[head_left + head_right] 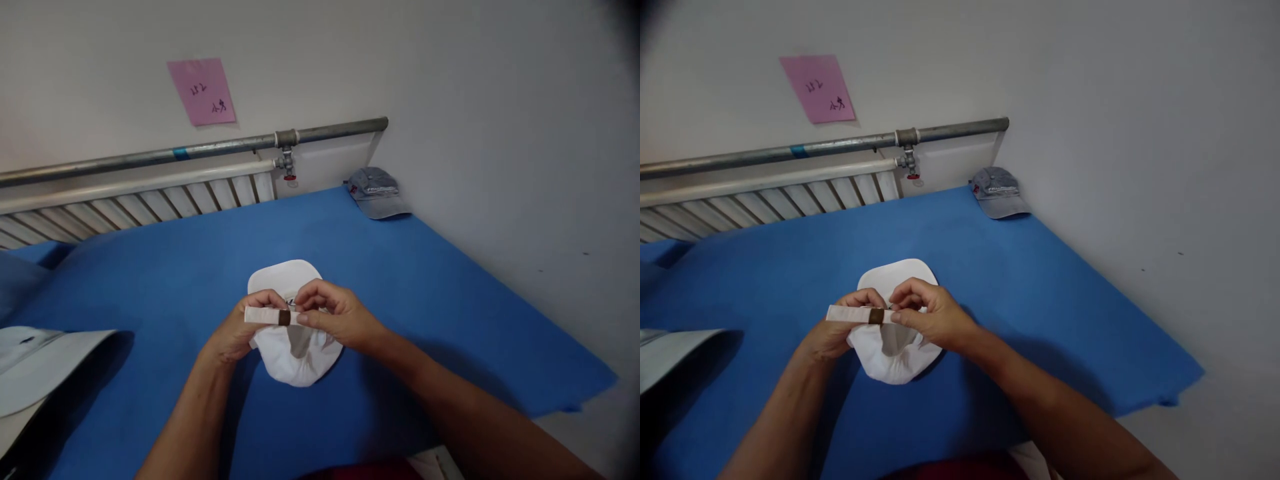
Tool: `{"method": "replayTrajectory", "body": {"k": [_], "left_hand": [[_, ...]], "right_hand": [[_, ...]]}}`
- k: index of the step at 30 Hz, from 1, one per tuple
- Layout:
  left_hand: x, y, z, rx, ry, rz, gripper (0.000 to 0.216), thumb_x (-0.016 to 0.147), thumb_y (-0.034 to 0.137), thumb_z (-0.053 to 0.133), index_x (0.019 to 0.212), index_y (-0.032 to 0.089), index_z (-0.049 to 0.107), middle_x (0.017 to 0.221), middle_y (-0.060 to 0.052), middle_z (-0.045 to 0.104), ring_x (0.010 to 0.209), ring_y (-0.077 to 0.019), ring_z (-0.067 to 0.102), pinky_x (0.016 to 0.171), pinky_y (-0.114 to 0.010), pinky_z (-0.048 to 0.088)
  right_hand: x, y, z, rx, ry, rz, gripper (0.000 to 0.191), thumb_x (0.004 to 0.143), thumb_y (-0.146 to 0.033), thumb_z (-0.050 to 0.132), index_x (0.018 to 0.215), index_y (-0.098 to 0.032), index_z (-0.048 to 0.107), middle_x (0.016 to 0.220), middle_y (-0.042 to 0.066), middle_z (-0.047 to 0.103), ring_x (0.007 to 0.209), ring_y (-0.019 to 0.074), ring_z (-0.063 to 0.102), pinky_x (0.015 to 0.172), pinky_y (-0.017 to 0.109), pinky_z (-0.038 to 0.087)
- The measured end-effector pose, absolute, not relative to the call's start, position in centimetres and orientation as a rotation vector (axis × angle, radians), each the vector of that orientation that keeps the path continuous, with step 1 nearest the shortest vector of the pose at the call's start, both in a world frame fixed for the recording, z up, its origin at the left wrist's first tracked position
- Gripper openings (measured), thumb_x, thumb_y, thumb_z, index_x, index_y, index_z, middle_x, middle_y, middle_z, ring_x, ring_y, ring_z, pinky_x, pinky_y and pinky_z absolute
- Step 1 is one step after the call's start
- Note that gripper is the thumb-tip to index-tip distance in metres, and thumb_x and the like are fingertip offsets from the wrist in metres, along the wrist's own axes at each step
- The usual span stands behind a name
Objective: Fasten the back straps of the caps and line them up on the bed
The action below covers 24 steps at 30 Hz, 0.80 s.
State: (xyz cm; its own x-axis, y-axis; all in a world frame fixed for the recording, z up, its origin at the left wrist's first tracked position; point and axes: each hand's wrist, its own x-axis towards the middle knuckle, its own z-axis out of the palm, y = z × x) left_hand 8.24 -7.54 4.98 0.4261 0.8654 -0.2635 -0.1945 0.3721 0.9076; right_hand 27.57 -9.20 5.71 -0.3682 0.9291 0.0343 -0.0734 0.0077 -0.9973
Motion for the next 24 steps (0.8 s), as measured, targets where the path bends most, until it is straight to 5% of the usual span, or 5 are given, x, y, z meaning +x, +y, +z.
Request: {"method": "replayTrajectory", "body": {"k": [11, 16, 24], "left_hand": [[8.0, -7.4, 4.1, 1.015, 0.868, 0.745, 0.034, 0.058, 0.034, 0.085, 0.066, 0.013, 0.06, 0.061, 0.001, 0.058, 0.048, -0.0062, 0.045, 0.046, -0.019, 0.03], [8.0, -7.6, 4.7, 1.047, 0.874, 0.718, 0.035, 0.058, 0.034, 0.085, 0.065, 0.014, 0.058, 0.058, 0.003, 0.053, 0.047, -0.0059, 0.041, 0.046, -0.019, 0.028], [6.4, -7.5, 6.0, 1.165, 0.884, 0.702, 0.057, 0.074, 0.067, 0.062, 0.075, 0.011, 0.072, 0.064, -0.006, 0.062, 0.055, -0.0121, 0.049, 0.052, -0.023, 0.037]], "right_hand": [[27.6, -9.6, 5.9, -0.91, -1.564, 1.425, 0.012, 0.075, -0.023, 0.063, 0.085, -0.02, 0.058, 0.078, -0.002, 0.058, 0.062, 0.0088, 0.052, 0.061, 0.024, 0.043], [27.6, -9.9, 6.2, -0.914, -1.704, 1.312, 0.02, 0.077, -0.029, 0.068, 0.095, -0.022, 0.063, 0.087, -0.001, 0.062, 0.077, 0.0123, 0.056, 0.072, 0.026, 0.043], [27.9, -9.0, 6.0, -1.035, -1.646, 1.479, 0.017, 0.074, -0.028, 0.069, 0.088, -0.019, 0.065, 0.066, -0.004, 0.052, 0.062, 0.0101, 0.047, 0.063, 0.025, 0.037]]}}
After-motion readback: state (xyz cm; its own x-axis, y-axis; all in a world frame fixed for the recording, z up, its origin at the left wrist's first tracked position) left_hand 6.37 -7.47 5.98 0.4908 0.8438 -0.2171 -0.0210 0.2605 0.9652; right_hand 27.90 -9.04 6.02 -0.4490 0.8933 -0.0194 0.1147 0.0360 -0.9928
